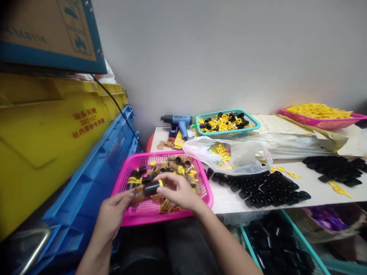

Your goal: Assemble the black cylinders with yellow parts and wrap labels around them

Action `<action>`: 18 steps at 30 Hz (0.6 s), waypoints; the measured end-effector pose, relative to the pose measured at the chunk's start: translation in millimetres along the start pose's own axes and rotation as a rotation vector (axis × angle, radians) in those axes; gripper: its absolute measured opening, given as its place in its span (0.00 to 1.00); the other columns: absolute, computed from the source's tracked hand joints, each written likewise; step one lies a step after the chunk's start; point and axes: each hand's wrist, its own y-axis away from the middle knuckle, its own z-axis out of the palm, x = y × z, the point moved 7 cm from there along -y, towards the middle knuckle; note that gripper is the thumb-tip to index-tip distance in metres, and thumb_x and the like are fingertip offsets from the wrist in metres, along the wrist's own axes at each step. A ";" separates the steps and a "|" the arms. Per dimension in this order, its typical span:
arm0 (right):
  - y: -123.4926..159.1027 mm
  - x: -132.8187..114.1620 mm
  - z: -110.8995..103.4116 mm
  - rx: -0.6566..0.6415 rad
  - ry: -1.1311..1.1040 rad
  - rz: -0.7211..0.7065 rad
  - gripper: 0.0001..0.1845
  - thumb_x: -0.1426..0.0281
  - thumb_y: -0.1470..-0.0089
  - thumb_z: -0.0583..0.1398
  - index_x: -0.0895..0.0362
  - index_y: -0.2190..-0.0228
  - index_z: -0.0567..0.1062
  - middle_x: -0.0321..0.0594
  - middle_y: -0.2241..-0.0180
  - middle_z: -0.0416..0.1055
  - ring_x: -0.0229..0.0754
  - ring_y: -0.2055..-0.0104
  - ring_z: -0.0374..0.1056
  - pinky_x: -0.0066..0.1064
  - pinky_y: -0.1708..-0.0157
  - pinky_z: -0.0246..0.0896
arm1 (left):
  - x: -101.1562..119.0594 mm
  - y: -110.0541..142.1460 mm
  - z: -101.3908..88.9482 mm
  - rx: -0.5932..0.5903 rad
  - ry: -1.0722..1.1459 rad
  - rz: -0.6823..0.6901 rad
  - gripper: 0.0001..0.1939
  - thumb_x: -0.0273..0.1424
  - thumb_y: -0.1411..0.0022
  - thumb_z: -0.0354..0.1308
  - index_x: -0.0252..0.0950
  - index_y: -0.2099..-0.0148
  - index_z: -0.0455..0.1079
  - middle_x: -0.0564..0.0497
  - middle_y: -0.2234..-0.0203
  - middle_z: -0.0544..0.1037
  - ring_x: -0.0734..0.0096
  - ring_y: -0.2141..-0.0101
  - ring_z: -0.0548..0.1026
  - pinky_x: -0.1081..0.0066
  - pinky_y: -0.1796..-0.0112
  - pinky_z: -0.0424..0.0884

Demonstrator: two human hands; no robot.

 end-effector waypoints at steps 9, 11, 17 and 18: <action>7.5 3.7 -8.2 0.050 -0.025 0.025 0.19 0.60 0.52 0.65 0.58 0.61 0.74 0.37 0.68 0.68 0.35 0.68 0.64 0.27 0.69 0.59 | 9.6 0.8 10.1 -0.046 -0.122 0.097 0.22 0.48 0.56 0.67 0.36 0.65 0.81 0.42 0.67 0.83 0.60 0.69 0.80 0.68 0.67 0.77; 8.1 7.1 -10.6 0.061 -0.022 0.054 0.19 0.59 0.53 0.66 0.58 0.62 0.74 0.36 0.70 0.68 0.35 0.70 0.64 0.27 0.70 0.59 | 10.5 0.8 13.6 -0.065 -0.150 0.105 0.22 0.48 0.54 0.66 0.36 0.63 0.80 0.41 0.64 0.83 0.58 0.67 0.80 0.66 0.67 0.77; 11.6 16.5 -11.0 0.027 -0.001 0.124 0.16 0.61 0.50 0.64 0.58 0.62 0.74 0.32 0.75 0.66 0.33 0.75 0.62 0.28 0.72 0.58 | 16.7 5.4 27.0 -0.111 -0.188 0.082 0.20 0.46 0.54 0.67 0.39 0.62 0.80 0.43 0.63 0.83 0.58 0.66 0.80 0.66 0.67 0.78; 12.5 15.1 -10.3 0.037 0.014 0.111 0.16 0.63 0.51 0.64 0.58 0.61 0.74 0.33 0.75 0.67 0.34 0.74 0.63 0.28 0.71 0.58 | 17.5 6.5 30.1 -0.126 -0.183 0.066 0.20 0.45 0.54 0.67 0.39 0.61 0.80 0.44 0.64 0.83 0.59 0.67 0.80 0.66 0.67 0.78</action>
